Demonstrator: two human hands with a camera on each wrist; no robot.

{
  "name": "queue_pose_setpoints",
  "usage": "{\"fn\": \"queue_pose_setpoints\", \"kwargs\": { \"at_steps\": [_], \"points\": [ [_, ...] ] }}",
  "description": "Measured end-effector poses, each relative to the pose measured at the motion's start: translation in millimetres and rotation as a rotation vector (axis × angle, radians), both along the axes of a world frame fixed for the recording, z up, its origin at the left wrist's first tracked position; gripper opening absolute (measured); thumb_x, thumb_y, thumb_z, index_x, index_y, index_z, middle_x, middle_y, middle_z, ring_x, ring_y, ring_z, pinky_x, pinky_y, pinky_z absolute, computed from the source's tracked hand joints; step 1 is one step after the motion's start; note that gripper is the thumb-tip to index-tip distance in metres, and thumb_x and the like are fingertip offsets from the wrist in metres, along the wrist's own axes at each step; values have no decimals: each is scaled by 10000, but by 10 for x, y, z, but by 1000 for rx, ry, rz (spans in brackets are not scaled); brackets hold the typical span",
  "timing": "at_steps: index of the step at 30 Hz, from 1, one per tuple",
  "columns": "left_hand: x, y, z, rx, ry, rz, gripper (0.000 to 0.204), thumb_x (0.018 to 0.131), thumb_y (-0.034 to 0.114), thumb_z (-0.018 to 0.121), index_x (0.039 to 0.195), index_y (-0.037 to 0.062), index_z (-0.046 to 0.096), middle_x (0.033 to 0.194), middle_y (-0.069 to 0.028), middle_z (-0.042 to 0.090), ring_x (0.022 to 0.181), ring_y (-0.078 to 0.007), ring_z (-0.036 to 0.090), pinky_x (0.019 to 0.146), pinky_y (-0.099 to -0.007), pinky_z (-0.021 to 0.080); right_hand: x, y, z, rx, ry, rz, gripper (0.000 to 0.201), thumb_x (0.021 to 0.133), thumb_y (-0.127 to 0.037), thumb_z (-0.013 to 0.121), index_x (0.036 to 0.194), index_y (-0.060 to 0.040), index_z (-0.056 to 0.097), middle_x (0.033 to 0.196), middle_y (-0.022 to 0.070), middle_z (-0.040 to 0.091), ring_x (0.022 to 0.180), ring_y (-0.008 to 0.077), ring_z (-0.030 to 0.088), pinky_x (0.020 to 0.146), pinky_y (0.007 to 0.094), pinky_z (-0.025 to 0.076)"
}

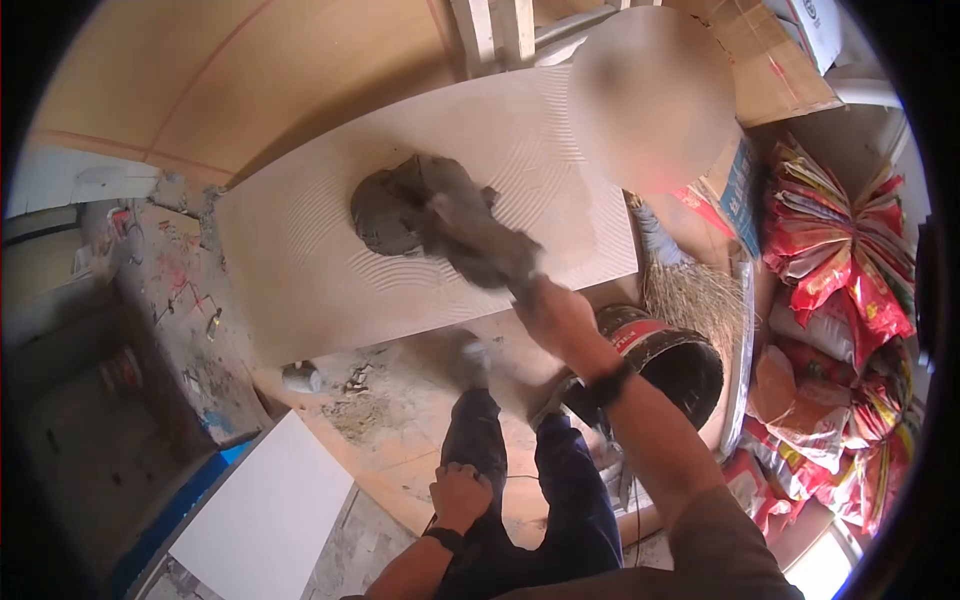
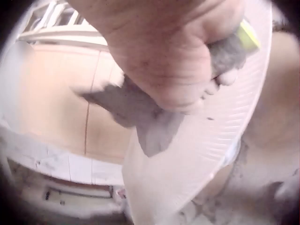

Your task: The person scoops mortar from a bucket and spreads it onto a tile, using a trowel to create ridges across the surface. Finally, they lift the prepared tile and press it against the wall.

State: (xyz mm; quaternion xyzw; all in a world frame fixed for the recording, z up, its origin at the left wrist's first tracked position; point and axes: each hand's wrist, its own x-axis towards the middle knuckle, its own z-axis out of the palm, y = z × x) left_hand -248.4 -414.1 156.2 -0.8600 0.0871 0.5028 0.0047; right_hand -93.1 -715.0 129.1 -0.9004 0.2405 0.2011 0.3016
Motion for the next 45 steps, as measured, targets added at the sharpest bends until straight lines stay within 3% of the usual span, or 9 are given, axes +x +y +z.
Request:
{"fn": "queue_pose_setpoints", "kwargs": {
  "at_steps": [4,8,13,15,21,30,36,42,45],
  "points": [
    [3,123,-14,-17,-17,32,336,838,333,570,990,77,727,1105,-145,654,1090,-365,576,888,-498,515,112,4,413,-8,84,50,364,855,-327,639,1006,-4,565,802,235,674,795,432,665,723,530,526],
    [45,56,11,-49,-28,-4,282,845,284,564,953,75,718,1064,-144,648,1054,-368,586,841,-514,522,-1188,-267,1258,308,-137,-234,537,813,-327,751,1170,7,527,827,231,667,788,408,682,700,456,541],
    [12,3,-57,-79,-68,-57,248,832,262,588,920,73,722,1031,-139,656,1009,-370,593,824,-504,526,-2738,-704,1660,-133,212,-337,397,828,-255,709,1140,-36,597,971,196,679,917,403,665,802,502,517],
    [-14,-18,-64,-91,-71,-111,243,828,267,598,911,75,723,1023,-136,657,990,-369,595,823,-491,528,-2904,-952,1426,-261,732,-286,310,854,-239,633,1103,-56,656,945,187,698,897,359,687,753,485,539],
    [-151,23,-127,-140,-94,-285,197,818,255,639,870,78,707,962,-124,664,931,-357,593,799,-460,519,-3543,-1467,-243,-276,730,75,199,841,-201,607,856,-79,763,900,133,735,850,317,724,697,433,582],
    [-179,131,-244,-237,-120,-187,125,738,169,711,818,82,674,881,-139,644,894,-367,578,811,-476,456,-3810,-1373,-2235,-320,900,-175,219,872,-157,571,947,-88,764,987,154,734,959,318,716,769,432,585],
    [-212,-39,-219,-272,-106,-235,130,729,170,716,813,81,671,873,-138,638,896,-363,571,798,-468,455,-3923,-1380,-2176,-385,782,-250,200,882,-112,564,917,-67,756,947,150,733,905,319,723,748,425,589],
    [-140,-133,-179,-290,-80,-174,149,734,167,715,839,71,672,907,-133,650,923,-363,571,829,-457,457,-3697,-1485,-2194,-195,760,221,208,870,-123,566,923,-84,764,952,148,740,896,340,724,744,467,584],
    [-107,28,-150,-272,-89,-125,157,737,161,713,854,67,668,911,-137,650,937,-366,573,839,-452,455,-3938,-1506,-2520,-264,327,151,203,853,-138,580,911,-95,769,934,157,738,873,330,724,701,468,577]
  ]
}}
